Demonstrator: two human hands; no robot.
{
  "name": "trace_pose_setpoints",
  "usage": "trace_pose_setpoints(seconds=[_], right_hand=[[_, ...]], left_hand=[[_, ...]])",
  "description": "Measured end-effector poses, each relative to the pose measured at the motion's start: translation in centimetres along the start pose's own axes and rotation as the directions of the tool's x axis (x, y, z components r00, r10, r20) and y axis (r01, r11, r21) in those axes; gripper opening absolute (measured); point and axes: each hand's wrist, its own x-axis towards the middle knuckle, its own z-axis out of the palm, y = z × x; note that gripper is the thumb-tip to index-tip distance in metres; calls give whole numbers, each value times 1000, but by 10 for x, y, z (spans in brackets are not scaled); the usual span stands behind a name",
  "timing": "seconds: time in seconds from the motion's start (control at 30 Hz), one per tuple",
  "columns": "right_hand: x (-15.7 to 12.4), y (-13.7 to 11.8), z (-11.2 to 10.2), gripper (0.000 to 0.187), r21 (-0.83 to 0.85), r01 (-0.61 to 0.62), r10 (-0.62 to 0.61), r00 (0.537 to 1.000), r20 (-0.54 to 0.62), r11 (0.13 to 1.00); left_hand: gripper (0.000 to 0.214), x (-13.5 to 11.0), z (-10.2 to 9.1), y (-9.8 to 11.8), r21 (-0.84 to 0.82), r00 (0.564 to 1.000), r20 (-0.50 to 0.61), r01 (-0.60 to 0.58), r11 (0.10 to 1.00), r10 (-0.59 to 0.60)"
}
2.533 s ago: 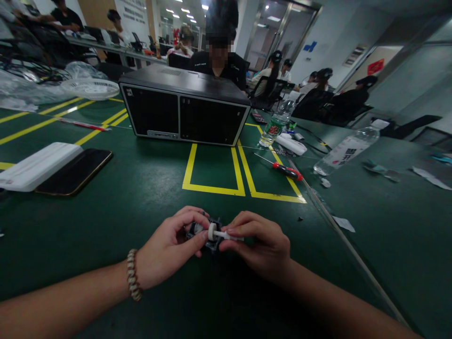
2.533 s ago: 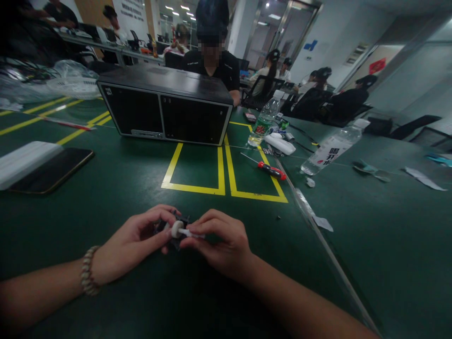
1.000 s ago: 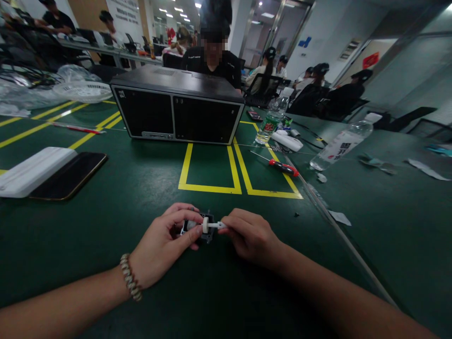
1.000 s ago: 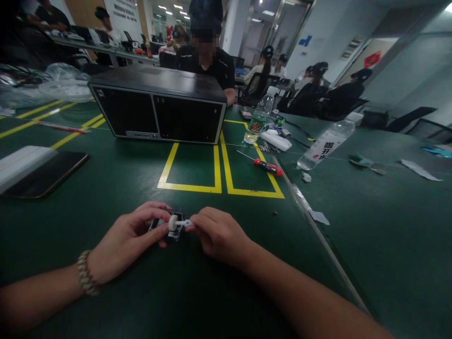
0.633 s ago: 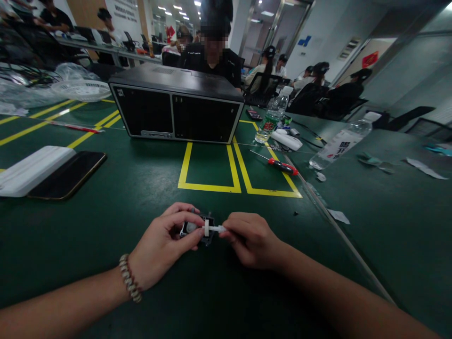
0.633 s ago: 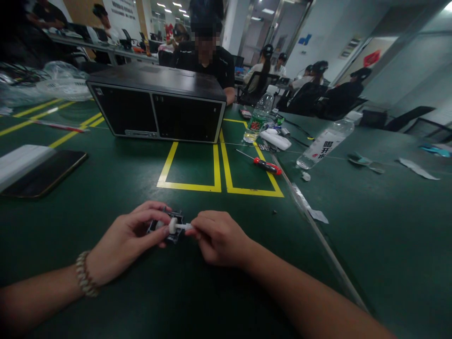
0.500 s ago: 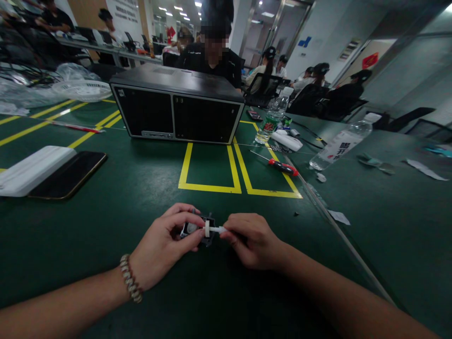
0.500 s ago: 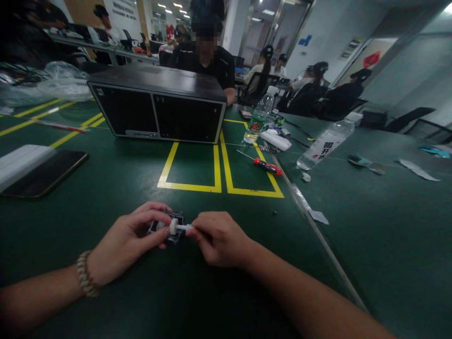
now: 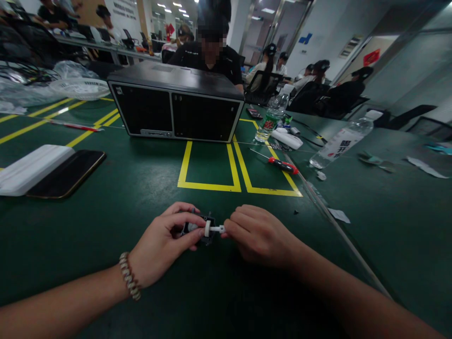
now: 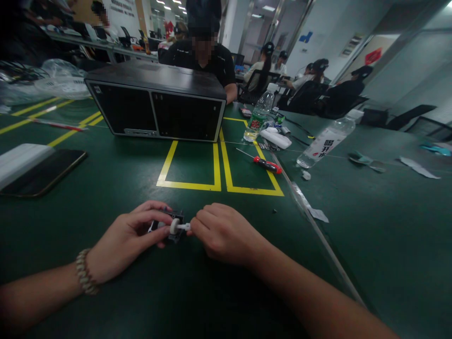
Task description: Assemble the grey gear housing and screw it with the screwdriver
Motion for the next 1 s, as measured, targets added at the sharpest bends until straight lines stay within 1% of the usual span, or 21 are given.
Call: trace_pose_setpoints(seconds=[0.07, 0.2, 0.33, 0.63, 0.7, 0.8, 0.87, 1.0], right_hand=[[-1, -2, 2, 36, 3, -16, 16, 1000, -9, 1000], [-4, -6, 11, 31, 86, -65, 68, 997, -26, 994], [-5, -9, 16, 27, 132, -96, 102, 994, -39, 987], [-7, -5, 22, 24, 193, -88, 104, 991, -79, 977], [-8, -1, 25, 21, 221, -78, 102, 990, -99, 972], [-10, 3, 29, 15, 250, -74, 109, 986, -127, 965], [-11, 4, 30, 12, 256, -77, 112, 986, -127, 964], [-11, 1, 28, 11, 264, -84, 113, 989, -95, 961]], left_hand=[[17, 0, 0, 0, 2, 1000, -3, -7, 1000, 7], [17, 0, 1, 2, 10, 1000, -5, -25, 1000, 25], [19, 0, 1, 2, 17, 1000, 3, -14, 1000, 14], [19, 0, 3, 4, 29, 999, -15, -30, 999, 31], [19, 1, 3, 5, 34, 999, -20, -39, 999, 40], [21, 1, 2, 5, 7, 1000, -20, -23, 1000, 23], [23, 1, 1, 5, -7, 1000, -17, -8, 1000, 7], [24, 1, 1, 6, 17, 1000, -11, -8, 1000, 8]])
